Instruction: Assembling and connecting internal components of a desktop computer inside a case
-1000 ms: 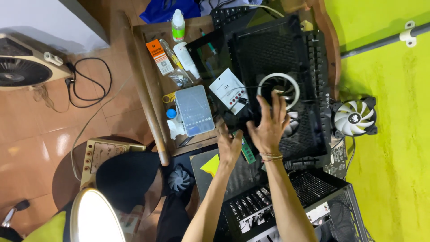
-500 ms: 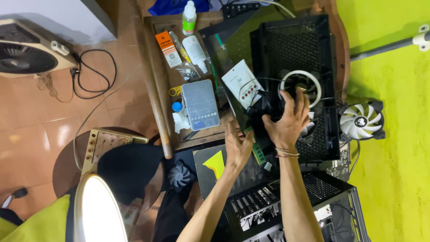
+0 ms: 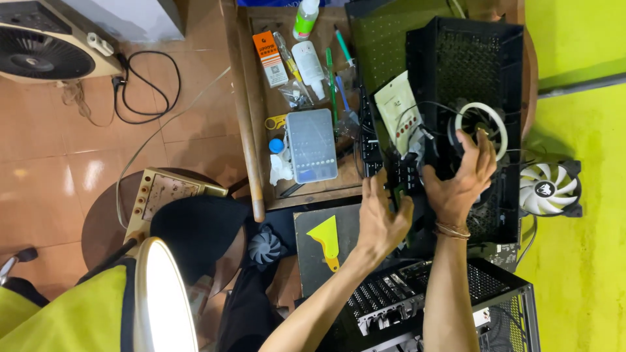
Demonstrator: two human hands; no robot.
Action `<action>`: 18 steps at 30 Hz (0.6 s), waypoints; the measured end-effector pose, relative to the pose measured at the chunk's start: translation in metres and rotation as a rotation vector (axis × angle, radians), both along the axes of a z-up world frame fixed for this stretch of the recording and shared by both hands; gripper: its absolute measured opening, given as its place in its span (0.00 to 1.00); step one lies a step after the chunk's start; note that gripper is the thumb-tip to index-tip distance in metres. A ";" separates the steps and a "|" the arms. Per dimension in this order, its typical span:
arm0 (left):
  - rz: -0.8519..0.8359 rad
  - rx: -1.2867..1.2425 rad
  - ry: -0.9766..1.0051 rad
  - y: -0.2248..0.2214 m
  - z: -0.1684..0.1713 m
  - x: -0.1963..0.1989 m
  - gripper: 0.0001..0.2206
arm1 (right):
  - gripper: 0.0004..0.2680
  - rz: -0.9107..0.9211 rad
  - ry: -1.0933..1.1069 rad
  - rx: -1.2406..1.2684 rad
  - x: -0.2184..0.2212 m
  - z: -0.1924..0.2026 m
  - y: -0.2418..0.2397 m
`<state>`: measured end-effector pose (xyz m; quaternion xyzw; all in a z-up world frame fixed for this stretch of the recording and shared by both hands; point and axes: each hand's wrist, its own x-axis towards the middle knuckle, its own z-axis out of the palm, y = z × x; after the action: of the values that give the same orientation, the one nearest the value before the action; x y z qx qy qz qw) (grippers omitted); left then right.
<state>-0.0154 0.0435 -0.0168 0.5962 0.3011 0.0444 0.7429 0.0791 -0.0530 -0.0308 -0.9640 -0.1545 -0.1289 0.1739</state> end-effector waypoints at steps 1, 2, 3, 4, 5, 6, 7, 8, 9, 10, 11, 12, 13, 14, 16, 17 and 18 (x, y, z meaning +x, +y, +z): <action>-0.011 0.014 -0.007 -0.002 -0.002 0.000 0.24 | 0.24 0.006 -0.003 -0.002 0.001 0.000 -0.002; -0.023 0.028 -0.016 -0.003 -0.004 -0.001 0.24 | 0.23 0.013 -0.007 -0.003 0.002 0.000 -0.004; -0.020 0.027 -0.015 -0.004 -0.005 -0.001 0.24 | 0.23 0.015 -0.006 -0.005 0.002 0.000 -0.004; -0.026 0.039 -0.019 -0.005 -0.007 -0.001 0.24 | 0.24 0.011 -0.005 -0.011 0.001 0.000 -0.004; -0.032 0.051 -0.024 -0.006 -0.008 0.000 0.25 | 0.24 0.008 -0.004 -0.016 0.001 0.000 -0.004; -0.032 0.049 -0.024 -0.004 -0.008 -0.001 0.25 | 0.24 0.007 -0.004 -0.018 0.001 0.001 -0.003; -0.032 0.040 -0.021 -0.003 -0.007 -0.001 0.25 | 0.24 0.031 -0.007 -0.009 0.000 0.001 -0.002; -0.032 0.030 -0.020 -0.002 -0.006 -0.001 0.25 | 0.23 0.055 -0.013 0.000 0.000 0.002 -0.001; -0.033 0.028 -0.021 -0.003 -0.009 -0.001 0.25 | 0.23 0.054 -0.014 -0.003 -0.001 0.003 0.000; -0.023 0.041 -0.039 -0.004 -0.011 -0.002 0.24 | 0.23 0.079 -0.003 -0.034 -0.003 0.004 0.002; -0.012 0.055 -0.057 -0.004 -0.014 -0.002 0.24 | 0.23 0.105 0.007 -0.066 -0.004 0.005 0.004; -0.013 0.053 -0.057 -0.005 -0.015 -0.002 0.24 | 0.23 0.104 0.007 -0.068 -0.006 0.006 0.003; -0.016 0.059 -0.068 -0.005 -0.016 -0.003 0.23 | 0.23 0.129 0.053 -0.070 -0.009 0.008 0.001; -0.018 0.067 -0.082 -0.004 -0.017 -0.003 0.23 | 0.23 0.156 0.097 -0.071 -0.011 0.009 0.001; -0.014 0.073 -0.101 -0.008 -0.028 -0.003 0.22 | 0.26 0.191 0.171 -0.084 -0.016 0.018 0.003; -0.010 0.080 -0.118 -0.010 -0.033 -0.004 0.22 | 0.29 0.226 0.247 -0.096 -0.020 0.023 0.003; -0.008 0.079 -0.120 -0.007 -0.029 -0.005 0.22 | 0.29 0.228 0.246 -0.097 -0.023 0.027 0.006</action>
<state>-0.0202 0.0366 -0.0460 0.6227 0.2519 0.0890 0.7355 0.0562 -0.0467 -0.0039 -0.9560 -0.2465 0.0181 0.1582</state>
